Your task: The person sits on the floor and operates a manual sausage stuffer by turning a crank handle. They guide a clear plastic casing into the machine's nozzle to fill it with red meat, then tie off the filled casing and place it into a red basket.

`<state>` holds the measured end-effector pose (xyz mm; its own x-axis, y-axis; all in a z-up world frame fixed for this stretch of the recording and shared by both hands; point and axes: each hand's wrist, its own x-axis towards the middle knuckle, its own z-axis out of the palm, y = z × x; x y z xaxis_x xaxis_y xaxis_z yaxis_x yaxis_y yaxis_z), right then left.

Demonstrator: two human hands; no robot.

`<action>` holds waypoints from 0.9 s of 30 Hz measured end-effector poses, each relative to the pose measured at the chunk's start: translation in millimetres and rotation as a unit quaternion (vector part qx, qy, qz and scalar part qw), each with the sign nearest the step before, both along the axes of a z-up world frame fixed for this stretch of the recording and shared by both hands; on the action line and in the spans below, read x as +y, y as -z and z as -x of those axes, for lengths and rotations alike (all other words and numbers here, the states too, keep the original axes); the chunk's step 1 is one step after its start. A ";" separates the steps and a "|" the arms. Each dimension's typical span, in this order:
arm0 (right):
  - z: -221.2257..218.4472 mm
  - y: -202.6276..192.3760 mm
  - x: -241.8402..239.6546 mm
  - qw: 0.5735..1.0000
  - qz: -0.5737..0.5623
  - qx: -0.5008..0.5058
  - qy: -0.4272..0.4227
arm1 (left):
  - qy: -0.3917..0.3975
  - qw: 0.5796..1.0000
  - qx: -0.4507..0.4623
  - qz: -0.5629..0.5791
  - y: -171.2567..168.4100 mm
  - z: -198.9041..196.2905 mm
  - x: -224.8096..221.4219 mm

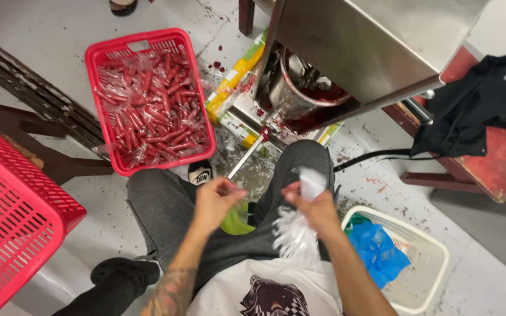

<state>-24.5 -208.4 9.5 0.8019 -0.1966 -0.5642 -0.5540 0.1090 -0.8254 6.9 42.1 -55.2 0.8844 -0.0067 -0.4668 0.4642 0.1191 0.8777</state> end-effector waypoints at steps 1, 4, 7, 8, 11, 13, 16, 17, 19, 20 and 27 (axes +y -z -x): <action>3.7 19.5 -15.0 1.000 -0.003 0.008 0.023 | 0.059 0.986 -0.036 -0.151 11.3 -2.7 10.4; 4.9 24.4 -29.9 0.996 -0.056 0.005 0.063 | 0.206 0.903 -0.069 -0.370 28.8 -20.2 40.4; -0.3 16.4 -25.8 0.996 -0.053 0.000 0.070 | 0.296 0.847 -0.059 -0.437 41.7 -29.4 55.5; 1.5 26.7 -27.8 0.996 -0.052 -0.001 0.072 | 0.297 0.847 -0.061 -0.436 44.3 -30.1 56.6; 2.7 46.0 -32.3 0.995 -0.061 -0.006 0.078 | 0.316 0.832 -0.072 -0.451 50.9 -34.8 57.2; 2.7 46.5 -32.6 0.995 -0.055 -0.007 0.078 | 0.328 0.823 -0.098 -0.453 55.9 -37.5 54.8; -0.3 35.0 -29.3 0.995 -0.060 -0.006 0.079 | 0.344 0.822 -0.126 -0.436 55.3 -35.7 45.6; 0.8 30.6 -27.2 0.995 -0.060 -0.006 0.078 | 0.343 0.822 -0.126 -0.436 54.3 -32.8 41.8; 0.2 21.4 -23.7 0.998 -0.020 -0.011 0.060 | 0.332 0.845 -0.130 -0.399 51.9 -30.5 33.3; -2.2 1.0 -18.9 0.998 -0.020 -0.013 0.060 | 0.331 0.845 -0.132 -0.399 55.3 -28.9 32.9; -33.5 -44.6 -117.8 0.904 0.369 -0.154 0.154 | 0.202 0.932 -0.052 -0.295 73.7 -76.2 -26.6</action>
<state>9.0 -326.2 54.2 0.7425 -0.6677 0.0525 -0.3217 -0.4243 -0.8464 83.1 15.5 -128.8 0.9061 -0.1181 -0.4063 0.2751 -0.5650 0.7779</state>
